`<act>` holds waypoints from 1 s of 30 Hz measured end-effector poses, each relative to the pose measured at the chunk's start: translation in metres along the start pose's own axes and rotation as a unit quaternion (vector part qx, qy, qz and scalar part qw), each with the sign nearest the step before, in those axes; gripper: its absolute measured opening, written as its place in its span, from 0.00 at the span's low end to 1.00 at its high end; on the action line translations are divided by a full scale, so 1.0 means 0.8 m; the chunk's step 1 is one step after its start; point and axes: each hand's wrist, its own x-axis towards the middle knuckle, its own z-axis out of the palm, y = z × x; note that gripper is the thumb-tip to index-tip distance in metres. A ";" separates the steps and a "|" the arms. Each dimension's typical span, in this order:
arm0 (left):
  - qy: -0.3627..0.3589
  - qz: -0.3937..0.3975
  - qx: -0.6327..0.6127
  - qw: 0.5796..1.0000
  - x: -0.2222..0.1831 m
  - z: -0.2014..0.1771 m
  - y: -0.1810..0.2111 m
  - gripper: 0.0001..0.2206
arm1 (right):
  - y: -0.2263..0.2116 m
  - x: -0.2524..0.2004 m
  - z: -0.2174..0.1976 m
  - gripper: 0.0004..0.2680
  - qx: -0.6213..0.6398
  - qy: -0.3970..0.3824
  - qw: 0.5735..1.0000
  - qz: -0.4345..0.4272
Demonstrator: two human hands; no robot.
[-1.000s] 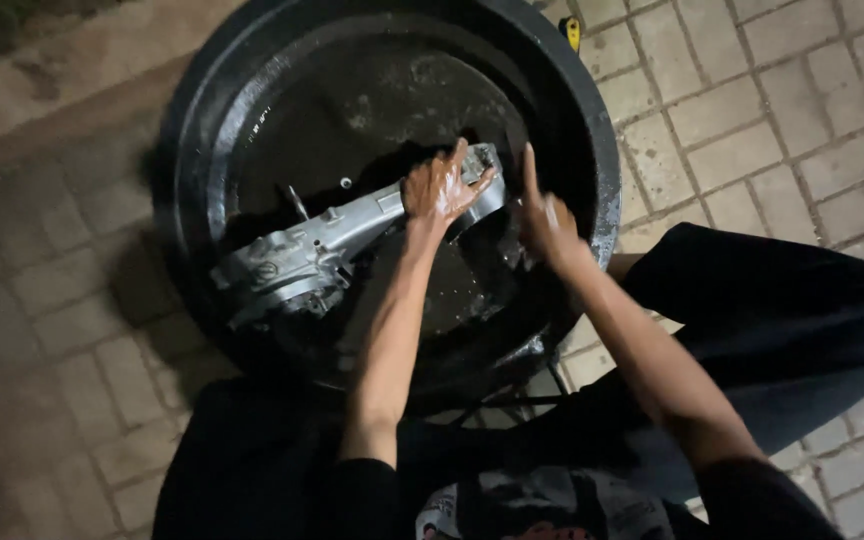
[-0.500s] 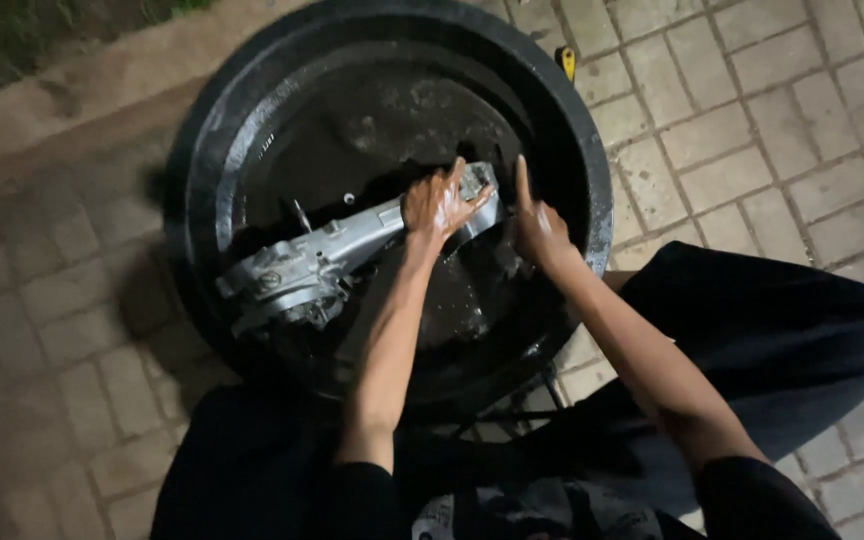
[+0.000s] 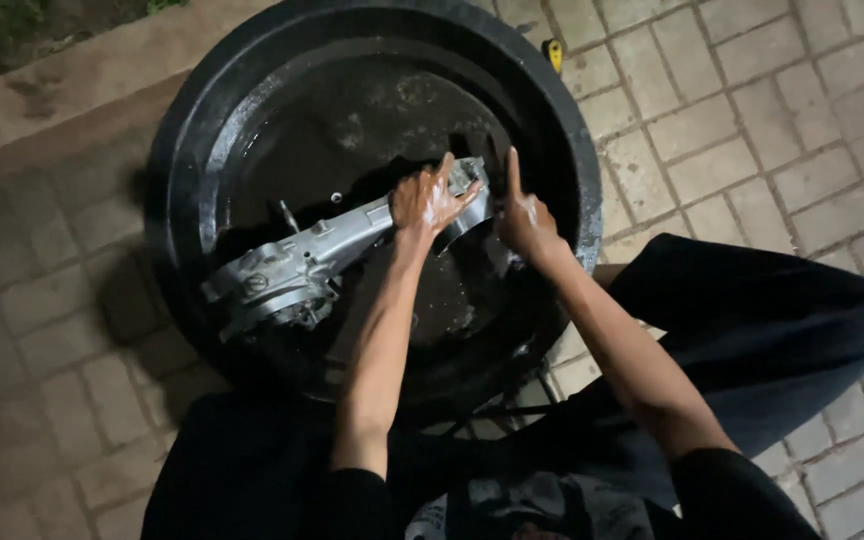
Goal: Brushing and cleaning a metal engine component in a basin of liquid
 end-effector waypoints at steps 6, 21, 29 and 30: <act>0.025 -0.016 -0.013 0.999 -0.005 -0.008 0.007 0.38 | 0.004 -0.078 0.005 0.40 0.027 -0.056 0.997 0.049; 0.067 0.010 -0.029 0.997 0.003 0.030 -0.009 0.37 | 0.013 -0.102 0.011 0.38 0.040 -0.064 0.997 0.026; 0.144 0.031 -0.036 0.988 0.016 0.048 -0.016 0.34 | 0.003 -0.009 -0.005 0.33 0.003 -0.001 1.000 0.001; 0.179 0.034 -0.040 0.982 0.016 0.049 -0.016 0.33 | 0.009 0.011 -0.002 0.34 -0.011 0.008 1.000 -0.001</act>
